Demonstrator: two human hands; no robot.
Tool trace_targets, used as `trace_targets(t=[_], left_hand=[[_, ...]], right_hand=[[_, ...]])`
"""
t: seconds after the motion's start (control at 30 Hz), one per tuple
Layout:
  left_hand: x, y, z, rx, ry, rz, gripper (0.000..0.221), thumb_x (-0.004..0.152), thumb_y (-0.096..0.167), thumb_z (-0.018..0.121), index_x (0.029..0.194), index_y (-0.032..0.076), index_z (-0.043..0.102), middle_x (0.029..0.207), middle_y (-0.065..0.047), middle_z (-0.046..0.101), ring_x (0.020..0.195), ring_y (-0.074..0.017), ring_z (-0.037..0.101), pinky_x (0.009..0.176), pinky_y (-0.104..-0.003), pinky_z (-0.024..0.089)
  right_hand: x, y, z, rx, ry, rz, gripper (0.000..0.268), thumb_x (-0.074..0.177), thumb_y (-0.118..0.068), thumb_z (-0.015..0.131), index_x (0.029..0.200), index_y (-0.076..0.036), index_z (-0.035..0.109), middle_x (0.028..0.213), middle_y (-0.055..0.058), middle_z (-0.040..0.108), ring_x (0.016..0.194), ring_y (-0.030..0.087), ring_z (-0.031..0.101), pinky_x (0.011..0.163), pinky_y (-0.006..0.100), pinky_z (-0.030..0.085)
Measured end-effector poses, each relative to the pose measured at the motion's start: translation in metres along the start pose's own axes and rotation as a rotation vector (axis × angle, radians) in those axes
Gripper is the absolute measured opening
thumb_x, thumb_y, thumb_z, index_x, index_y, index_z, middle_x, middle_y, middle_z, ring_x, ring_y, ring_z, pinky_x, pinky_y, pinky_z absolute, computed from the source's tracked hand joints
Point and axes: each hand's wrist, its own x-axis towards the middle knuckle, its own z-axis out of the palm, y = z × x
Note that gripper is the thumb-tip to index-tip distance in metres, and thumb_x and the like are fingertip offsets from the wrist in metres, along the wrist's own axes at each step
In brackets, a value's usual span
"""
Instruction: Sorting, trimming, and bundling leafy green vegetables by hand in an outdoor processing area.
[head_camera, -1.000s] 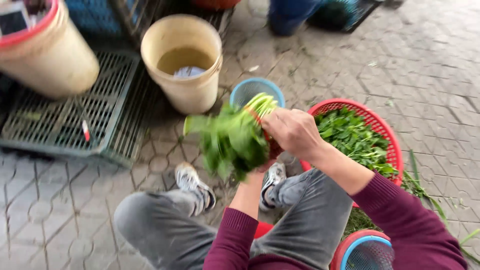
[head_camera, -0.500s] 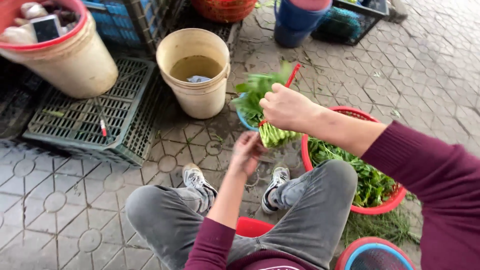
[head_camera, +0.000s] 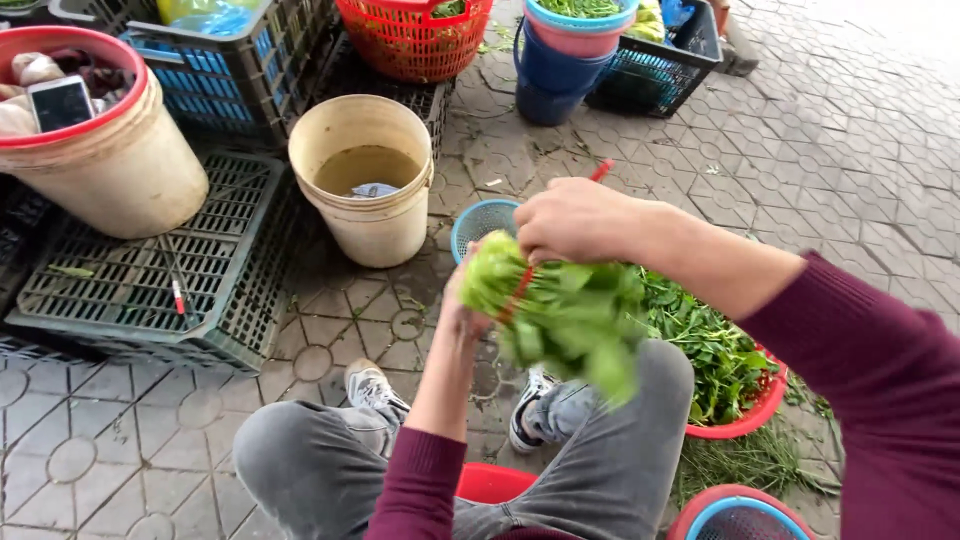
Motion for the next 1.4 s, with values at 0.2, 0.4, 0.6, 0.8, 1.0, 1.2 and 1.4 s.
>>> trace_targets(t=[0.2,0.4,0.6,0.8,1.0,1.2,1.4], left_hand=[[-0.035,-0.032,-0.034,0.210,0.186,0.289,0.029,0.108,0.019,0.075,0.134,0.011,0.066,0.113,-0.012,0.080,0.099,-0.0281,0.082,0.084,-0.041,0.070],[-0.002,-0.072,-0.044,-0.268,-0.086,-0.078,0.012,0.103,0.019,0.079,0.109,0.012,0.072,0.116,-0.018,0.079,0.094,-0.0354,0.079,0.090,-0.052,0.063],[0.044,-0.017,-0.038,0.466,-0.242,-0.494,0.036,0.101,0.017,0.075,0.135,0.007,0.068,0.110,-0.009,0.082,0.102,-0.0229,0.080,0.096,-0.041,0.066],[-0.041,-0.020,0.032,0.049,0.177,0.140,0.048,0.104,0.042,0.078,0.139,0.010,0.069,0.119,-0.012,0.079,0.104,-0.0269,0.078,0.099,-0.054,0.065],[-0.010,-0.066,0.014,-0.189,-0.142,-0.173,0.022,0.099,0.029,0.083,0.117,0.018,0.079,0.108,-0.017,0.075,0.092,-0.0313,0.068,0.088,-0.049,0.060],[0.022,0.019,0.041,0.018,-0.042,0.036,0.042,0.107,0.029,0.072,0.145,0.013,0.063,0.117,-0.018,0.080,0.099,-0.0302,0.078,0.086,-0.047,0.067],[-0.018,-0.014,-0.020,0.062,0.159,0.190,0.041,0.108,0.036,0.071,0.144,0.016,0.070,0.138,-0.020,0.077,0.117,-0.0365,0.079,0.100,-0.058,0.066]], right_hand=[[0.042,0.000,0.045,-0.556,-0.150,-0.034,0.032,0.092,-0.023,0.074,0.061,-0.032,0.071,0.066,-0.009,0.066,0.066,0.019,0.069,0.069,0.044,0.044],[0.013,-0.015,0.019,-0.485,0.360,-0.037,0.015,0.093,-0.016,0.065,0.078,-0.020,0.063,0.082,0.000,0.056,0.070,0.024,0.059,0.065,0.042,0.037],[0.000,-0.016,-0.027,0.007,0.127,0.057,0.022,0.105,-0.040,0.069,0.097,-0.020,0.068,0.099,-0.002,0.064,0.077,0.038,0.069,0.069,0.049,0.055],[0.032,-0.002,0.025,-0.550,0.165,-0.060,0.029,0.090,-0.026,0.073,0.063,-0.030,0.066,0.071,-0.008,0.059,0.059,0.019,0.063,0.068,0.044,0.044],[0.016,-0.002,-0.008,-0.443,0.345,-0.025,0.027,0.101,-0.041,0.067,0.084,-0.021,0.065,0.088,-0.002,0.059,0.075,0.023,0.066,0.069,0.041,0.043],[0.021,-0.007,-0.051,0.139,-0.035,0.083,0.023,0.103,-0.040,0.072,0.096,-0.018,0.075,0.095,0.002,0.070,0.087,0.038,0.076,0.077,0.052,0.058],[0.042,0.017,0.032,-0.572,0.203,-0.061,0.020,0.087,-0.029,0.076,0.070,-0.030,0.067,0.078,-0.008,0.061,0.062,0.019,0.068,0.068,0.043,0.049]])
